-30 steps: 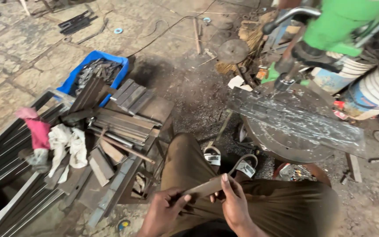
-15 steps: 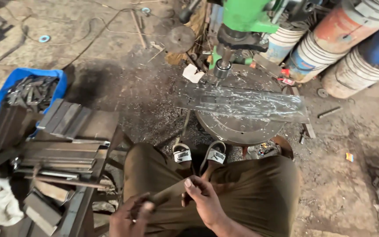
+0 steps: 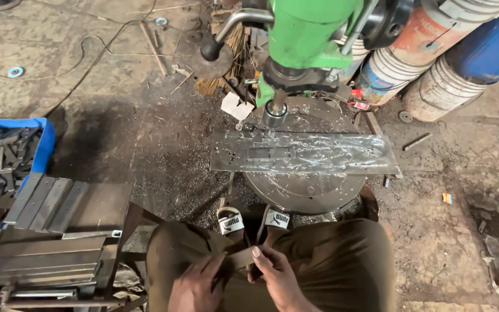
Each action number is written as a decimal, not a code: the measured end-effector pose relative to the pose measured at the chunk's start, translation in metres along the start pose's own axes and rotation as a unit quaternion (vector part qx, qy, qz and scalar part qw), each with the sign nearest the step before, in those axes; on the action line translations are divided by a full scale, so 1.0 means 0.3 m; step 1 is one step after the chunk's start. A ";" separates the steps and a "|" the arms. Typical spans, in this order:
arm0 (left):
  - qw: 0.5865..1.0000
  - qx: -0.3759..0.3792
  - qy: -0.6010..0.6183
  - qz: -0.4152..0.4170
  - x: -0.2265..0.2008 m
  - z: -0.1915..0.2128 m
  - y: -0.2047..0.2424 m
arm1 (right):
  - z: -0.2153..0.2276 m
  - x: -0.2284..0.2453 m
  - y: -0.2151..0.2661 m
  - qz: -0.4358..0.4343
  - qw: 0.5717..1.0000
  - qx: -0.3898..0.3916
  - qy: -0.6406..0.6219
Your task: The recorder uses a drill press to drill holes into a metal workpiece on a workshop table.
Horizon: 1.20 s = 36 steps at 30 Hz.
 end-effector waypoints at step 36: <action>0.956 0.083 0.270 0.080 0.083 -0.108 -0.190 | 0.036 0.747 -0.428 0.347 0.545 -0.133 0.752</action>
Point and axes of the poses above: each hand's wrist, its own y-axis away from the middle knuckle, its own z-axis out of the back of the hand, x = y × z, the point moved 2 cm from there along -y, towards the middle knuckle, and after that the axes turned 2 degrees about -z, right-handed, at the moved point
